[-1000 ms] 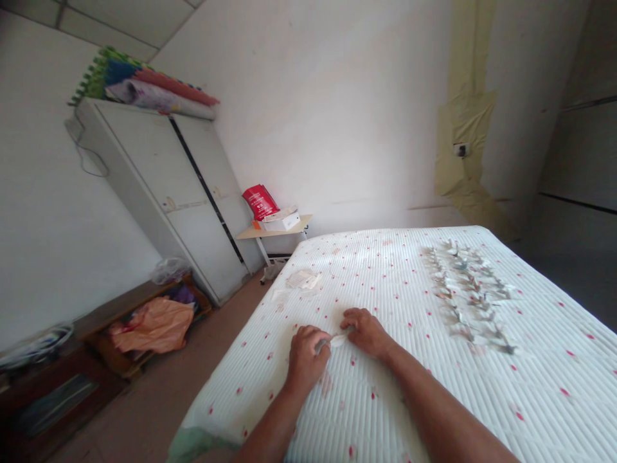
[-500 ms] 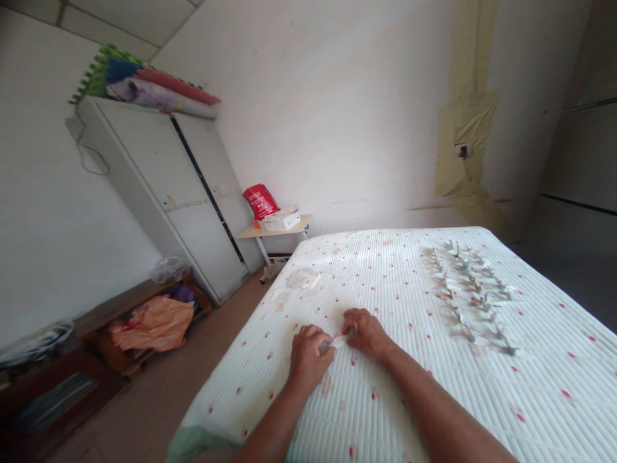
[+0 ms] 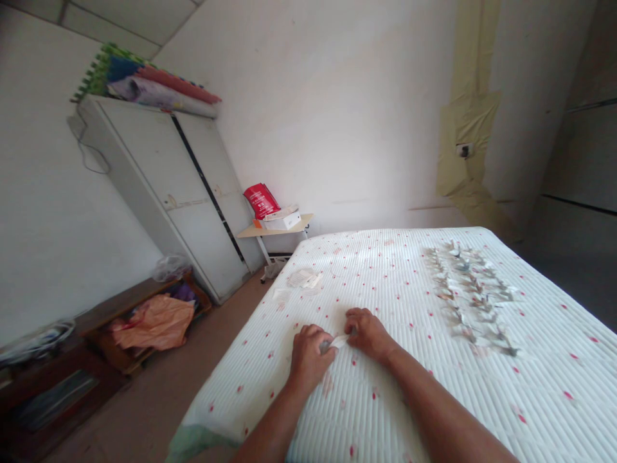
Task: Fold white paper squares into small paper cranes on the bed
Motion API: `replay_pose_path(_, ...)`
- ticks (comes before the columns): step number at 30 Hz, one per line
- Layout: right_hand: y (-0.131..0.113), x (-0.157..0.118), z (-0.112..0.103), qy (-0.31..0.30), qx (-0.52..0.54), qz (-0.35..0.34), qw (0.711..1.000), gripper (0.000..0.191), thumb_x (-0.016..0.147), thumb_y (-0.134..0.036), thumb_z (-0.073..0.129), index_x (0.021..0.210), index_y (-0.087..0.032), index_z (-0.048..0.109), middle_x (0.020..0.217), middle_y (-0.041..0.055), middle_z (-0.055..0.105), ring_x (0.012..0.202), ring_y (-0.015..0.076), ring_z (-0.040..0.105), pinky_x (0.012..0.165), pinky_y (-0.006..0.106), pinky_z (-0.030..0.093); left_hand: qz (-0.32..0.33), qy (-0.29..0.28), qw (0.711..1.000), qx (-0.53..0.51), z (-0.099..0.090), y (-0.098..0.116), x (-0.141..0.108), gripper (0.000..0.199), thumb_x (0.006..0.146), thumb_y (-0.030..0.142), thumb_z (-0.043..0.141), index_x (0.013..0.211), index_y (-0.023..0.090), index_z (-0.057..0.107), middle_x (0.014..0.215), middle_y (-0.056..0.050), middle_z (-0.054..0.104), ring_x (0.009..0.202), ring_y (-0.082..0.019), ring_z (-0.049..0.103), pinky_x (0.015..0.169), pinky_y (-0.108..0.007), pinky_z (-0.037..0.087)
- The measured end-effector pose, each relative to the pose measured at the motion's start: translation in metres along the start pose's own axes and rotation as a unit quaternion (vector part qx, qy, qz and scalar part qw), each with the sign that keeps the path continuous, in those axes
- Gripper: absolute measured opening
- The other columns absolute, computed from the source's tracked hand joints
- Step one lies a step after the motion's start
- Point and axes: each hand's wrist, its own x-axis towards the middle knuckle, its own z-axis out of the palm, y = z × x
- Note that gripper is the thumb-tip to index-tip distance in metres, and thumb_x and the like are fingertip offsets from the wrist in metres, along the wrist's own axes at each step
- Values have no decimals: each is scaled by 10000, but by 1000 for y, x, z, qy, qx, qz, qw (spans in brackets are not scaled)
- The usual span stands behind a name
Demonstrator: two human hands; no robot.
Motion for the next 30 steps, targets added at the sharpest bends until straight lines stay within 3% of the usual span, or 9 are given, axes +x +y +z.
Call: replay_pose_path(30, -6, 0, 0, -1, -1, -5, 1000, 153, 596, -51, 540, 661, -175, 601, 1054, 70, 593, 1052, 203, 486, 864, 318, 360, -24, 0, 999, -28, 0, 3, 2, 101, 635, 145, 602, 718, 200, 586, 807, 1, 593, 866, -175, 492, 779, -303, 309)
